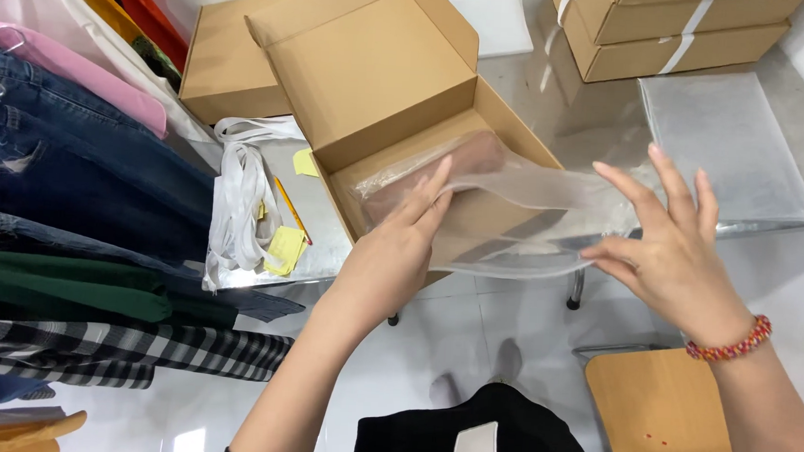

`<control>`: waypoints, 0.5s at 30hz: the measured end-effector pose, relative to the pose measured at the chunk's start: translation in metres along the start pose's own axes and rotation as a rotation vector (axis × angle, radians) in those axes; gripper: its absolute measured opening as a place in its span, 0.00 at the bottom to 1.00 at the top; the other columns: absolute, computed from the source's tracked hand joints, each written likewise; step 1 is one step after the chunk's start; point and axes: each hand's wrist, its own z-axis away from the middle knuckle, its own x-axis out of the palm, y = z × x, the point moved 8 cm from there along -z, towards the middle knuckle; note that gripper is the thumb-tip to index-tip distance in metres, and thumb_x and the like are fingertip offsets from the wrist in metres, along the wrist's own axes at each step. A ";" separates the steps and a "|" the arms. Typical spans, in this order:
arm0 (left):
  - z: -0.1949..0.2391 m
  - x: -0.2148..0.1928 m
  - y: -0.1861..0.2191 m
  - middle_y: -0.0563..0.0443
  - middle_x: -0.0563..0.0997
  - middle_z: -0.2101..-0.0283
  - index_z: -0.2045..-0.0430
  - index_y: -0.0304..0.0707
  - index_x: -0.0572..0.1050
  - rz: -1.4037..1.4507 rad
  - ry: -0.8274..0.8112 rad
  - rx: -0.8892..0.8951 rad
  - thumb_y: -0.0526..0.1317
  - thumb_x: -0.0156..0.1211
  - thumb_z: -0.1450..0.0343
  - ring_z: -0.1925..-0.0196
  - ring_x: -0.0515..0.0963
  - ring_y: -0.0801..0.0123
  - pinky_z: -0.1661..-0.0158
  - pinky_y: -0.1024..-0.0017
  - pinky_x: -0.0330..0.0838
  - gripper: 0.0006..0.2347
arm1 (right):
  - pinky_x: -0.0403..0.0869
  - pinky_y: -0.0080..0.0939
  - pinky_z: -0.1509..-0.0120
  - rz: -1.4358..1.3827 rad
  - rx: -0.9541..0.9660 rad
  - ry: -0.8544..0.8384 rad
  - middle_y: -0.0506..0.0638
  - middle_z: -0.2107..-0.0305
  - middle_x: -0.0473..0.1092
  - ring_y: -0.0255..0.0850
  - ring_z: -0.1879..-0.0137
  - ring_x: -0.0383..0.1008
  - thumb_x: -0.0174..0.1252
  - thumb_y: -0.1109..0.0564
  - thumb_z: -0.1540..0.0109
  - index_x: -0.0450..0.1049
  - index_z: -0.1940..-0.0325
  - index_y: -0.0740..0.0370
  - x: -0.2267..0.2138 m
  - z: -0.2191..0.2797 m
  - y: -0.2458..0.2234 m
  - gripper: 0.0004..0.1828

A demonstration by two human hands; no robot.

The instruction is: Packing an item into a plastic bag and cardboard box, then organizing finished gift boxes on a table.

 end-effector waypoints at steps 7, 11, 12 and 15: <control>0.008 0.004 0.010 0.51 0.34 0.16 0.22 0.40 0.41 0.152 0.009 0.068 0.12 0.38 0.39 0.13 0.47 0.45 0.62 0.61 0.78 0.45 | 0.69 0.53 0.29 -0.339 -0.048 -0.120 0.49 0.41 0.73 0.48 0.35 0.73 0.63 0.51 0.39 0.83 0.56 0.53 -0.029 -0.023 -0.065 0.11; 0.013 0.010 0.015 0.48 0.37 0.16 0.22 0.40 0.44 0.171 0.035 0.172 0.13 0.36 0.35 0.14 0.50 0.40 0.58 0.56 0.81 0.41 | 0.72 0.53 0.38 -0.547 0.094 -0.616 0.51 0.49 0.81 0.53 0.42 0.79 0.48 0.55 0.33 0.80 0.42 0.55 0.111 -0.047 -0.087 0.20; 0.015 0.009 0.014 0.48 0.37 0.16 0.22 0.40 0.44 0.169 0.035 0.176 0.13 0.36 0.35 0.14 0.50 0.40 0.58 0.56 0.81 0.41 | 0.72 0.53 0.38 -0.546 0.097 -0.613 0.51 0.49 0.81 0.53 0.42 0.79 0.48 0.55 0.33 0.80 0.42 0.55 0.169 -0.042 -0.077 0.20; 0.024 -0.005 0.015 0.47 0.41 0.16 0.23 0.39 0.49 0.224 0.018 0.240 0.21 0.45 0.29 0.15 0.49 0.43 0.41 0.53 0.76 0.34 | 0.71 0.59 0.60 -0.682 0.070 -0.464 0.66 0.58 0.80 0.60 0.58 0.80 0.46 0.49 0.33 0.73 0.36 0.65 0.311 -0.046 -0.058 0.27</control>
